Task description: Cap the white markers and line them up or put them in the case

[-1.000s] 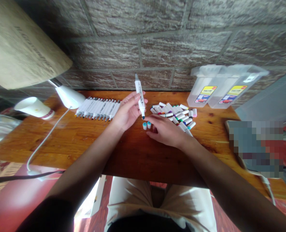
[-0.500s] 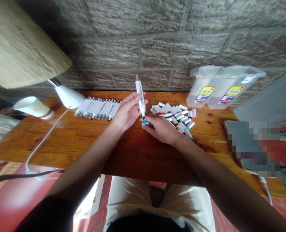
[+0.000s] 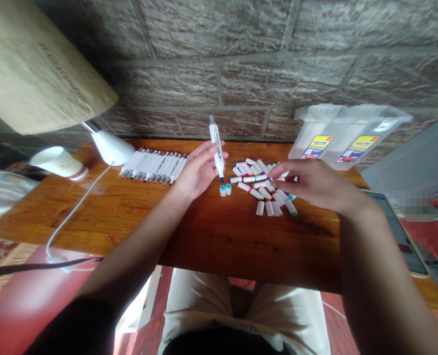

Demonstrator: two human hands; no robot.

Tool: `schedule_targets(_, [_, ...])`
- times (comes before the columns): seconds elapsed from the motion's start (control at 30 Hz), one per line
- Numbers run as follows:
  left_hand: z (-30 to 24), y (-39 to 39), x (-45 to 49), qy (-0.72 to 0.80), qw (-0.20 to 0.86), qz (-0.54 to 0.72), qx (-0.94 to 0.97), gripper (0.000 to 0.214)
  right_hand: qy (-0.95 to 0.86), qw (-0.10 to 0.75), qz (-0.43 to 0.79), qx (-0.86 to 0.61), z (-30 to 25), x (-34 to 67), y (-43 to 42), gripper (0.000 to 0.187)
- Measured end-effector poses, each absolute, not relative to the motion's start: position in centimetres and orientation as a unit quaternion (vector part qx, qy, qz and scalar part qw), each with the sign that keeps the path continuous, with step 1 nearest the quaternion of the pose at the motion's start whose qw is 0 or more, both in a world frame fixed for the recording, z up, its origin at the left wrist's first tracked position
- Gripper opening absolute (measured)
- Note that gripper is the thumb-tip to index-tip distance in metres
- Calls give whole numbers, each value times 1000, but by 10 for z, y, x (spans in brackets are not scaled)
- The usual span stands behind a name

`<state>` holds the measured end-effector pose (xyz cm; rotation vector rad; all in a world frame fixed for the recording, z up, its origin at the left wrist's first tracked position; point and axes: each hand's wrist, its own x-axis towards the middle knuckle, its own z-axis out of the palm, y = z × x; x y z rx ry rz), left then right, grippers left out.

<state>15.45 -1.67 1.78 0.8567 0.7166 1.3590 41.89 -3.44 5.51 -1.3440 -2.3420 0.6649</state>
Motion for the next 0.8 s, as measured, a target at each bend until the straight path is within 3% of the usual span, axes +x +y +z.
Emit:
schedule_targets(0.13, [18, -17, 155, 308, 642, 593, 376, 29, -796, 87, 200, -565, 56, 461, -23, 13])
schedule_targets(0.53, [20, -17, 156, 304, 641, 596, 375, 28, -791, -73, 278, -540, 44, 459, -16, 12])
schedule_targets(0.63, [21, -18, 156, 319, 637, 595, 373, 27, -791, -38, 253, -556, 47, 465, -16, 12])
schedule_targets(0.8, [22, -18, 156, 317, 638, 594, 374, 26, -801, 180, 255, -511, 53, 448, -25, 29])
